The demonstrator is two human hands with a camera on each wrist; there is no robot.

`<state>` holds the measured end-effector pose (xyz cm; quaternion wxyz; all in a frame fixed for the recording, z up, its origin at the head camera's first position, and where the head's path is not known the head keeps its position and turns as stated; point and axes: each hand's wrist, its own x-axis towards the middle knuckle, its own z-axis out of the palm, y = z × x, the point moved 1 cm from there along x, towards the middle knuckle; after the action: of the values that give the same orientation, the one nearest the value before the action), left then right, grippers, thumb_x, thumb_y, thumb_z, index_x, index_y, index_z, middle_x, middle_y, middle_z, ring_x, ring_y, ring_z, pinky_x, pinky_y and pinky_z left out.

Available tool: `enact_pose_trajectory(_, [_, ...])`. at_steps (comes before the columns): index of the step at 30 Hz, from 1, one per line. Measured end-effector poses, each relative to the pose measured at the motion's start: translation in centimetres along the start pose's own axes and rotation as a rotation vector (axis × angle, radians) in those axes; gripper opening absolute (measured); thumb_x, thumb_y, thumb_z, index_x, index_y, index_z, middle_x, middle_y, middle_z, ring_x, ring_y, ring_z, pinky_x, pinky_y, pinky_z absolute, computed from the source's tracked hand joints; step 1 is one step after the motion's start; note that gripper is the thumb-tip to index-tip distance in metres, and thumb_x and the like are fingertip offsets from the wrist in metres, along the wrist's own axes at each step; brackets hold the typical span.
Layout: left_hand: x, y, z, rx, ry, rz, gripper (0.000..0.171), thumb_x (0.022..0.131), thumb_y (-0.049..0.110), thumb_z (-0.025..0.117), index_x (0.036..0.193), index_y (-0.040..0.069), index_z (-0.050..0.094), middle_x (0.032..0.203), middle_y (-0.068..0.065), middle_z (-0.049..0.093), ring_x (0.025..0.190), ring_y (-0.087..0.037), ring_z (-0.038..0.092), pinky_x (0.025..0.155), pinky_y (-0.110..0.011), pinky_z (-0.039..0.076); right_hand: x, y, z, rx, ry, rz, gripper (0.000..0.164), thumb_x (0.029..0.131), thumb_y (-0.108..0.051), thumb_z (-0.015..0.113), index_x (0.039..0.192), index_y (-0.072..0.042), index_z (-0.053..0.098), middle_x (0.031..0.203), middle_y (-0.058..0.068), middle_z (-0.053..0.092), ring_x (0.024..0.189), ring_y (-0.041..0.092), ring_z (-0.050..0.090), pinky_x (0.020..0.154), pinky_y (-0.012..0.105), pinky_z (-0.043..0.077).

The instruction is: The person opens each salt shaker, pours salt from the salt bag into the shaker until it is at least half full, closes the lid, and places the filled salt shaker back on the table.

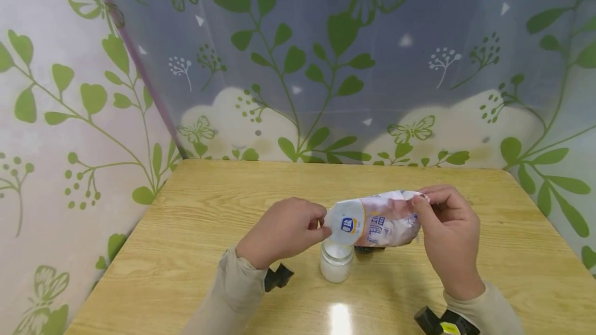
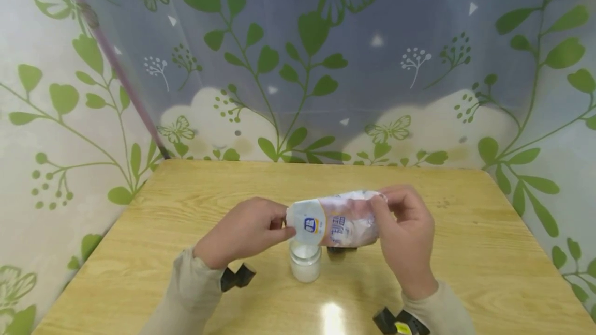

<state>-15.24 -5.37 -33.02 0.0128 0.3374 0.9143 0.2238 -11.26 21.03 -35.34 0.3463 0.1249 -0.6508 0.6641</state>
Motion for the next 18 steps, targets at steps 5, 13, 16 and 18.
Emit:
enact_pose_trajectory(5, [-0.04, 0.06, 0.02, -0.006, -0.007, -0.003, 0.032, 0.098, 0.03, 0.07, 0.07, 0.022, 0.056, 0.055, 0.013, 0.038, 0.051, -0.005, 0.035, 0.051, -0.024, 0.03, -0.09, -0.06, -0.08, 0.011, 0.002, 0.0, 0.013, 0.093, 0.016, 0.064, 0.084, 0.015, 0.054, 0.094, 0.007, 0.064, 0.08, 0.012, 0.065, 0.069, 0.016, 0.052])
enact_pose_trajectory(13, [-0.04, 0.08, -0.02, 0.013, -0.016, 0.001, 0.03, 0.099, 0.031, 0.07, 0.072, 0.023, 0.057, 0.056, 0.012, 0.043, 0.051, -0.005, 0.038, 0.052, -0.025, 0.033, -0.15, 0.17, -0.19, 0.045, 0.01, 0.0, 0.013, 0.093, 0.016, 0.063, 0.084, 0.015, 0.054, 0.095, 0.008, 0.065, 0.08, 0.012, 0.067, 0.071, 0.017, 0.054])
enact_pose_trajectory(16, [-0.11, 0.01, -0.1, 0.015, -0.012, 0.0, 0.031, 0.099, 0.031, 0.069, 0.072, 0.023, 0.057, 0.055, 0.012, 0.043, 0.051, -0.005, 0.039, 0.052, -0.025, 0.034, -0.15, 0.25, -0.1, 0.048, 0.011, 0.002, 0.013, 0.093, 0.016, 0.063, 0.084, 0.015, 0.054, 0.094, 0.008, 0.065, 0.079, 0.012, 0.067, 0.071, 0.017, 0.055])
enact_pose_trajectory(18, [-0.17, -0.04, -0.14, 0.013, -0.012, -0.002, 0.03, 0.099, 0.031, 0.069, 0.072, 0.023, 0.058, 0.055, 0.013, 0.043, 0.051, -0.005, 0.039, 0.052, -0.025, 0.034, -0.16, 0.29, -0.03, 0.052, 0.01, 0.005, 0.013, 0.093, 0.016, 0.063, 0.084, 0.015, 0.054, 0.094, 0.008, 0.065, 0.079, 0.012, 0.068, 0.071, 0.017, 0.055])
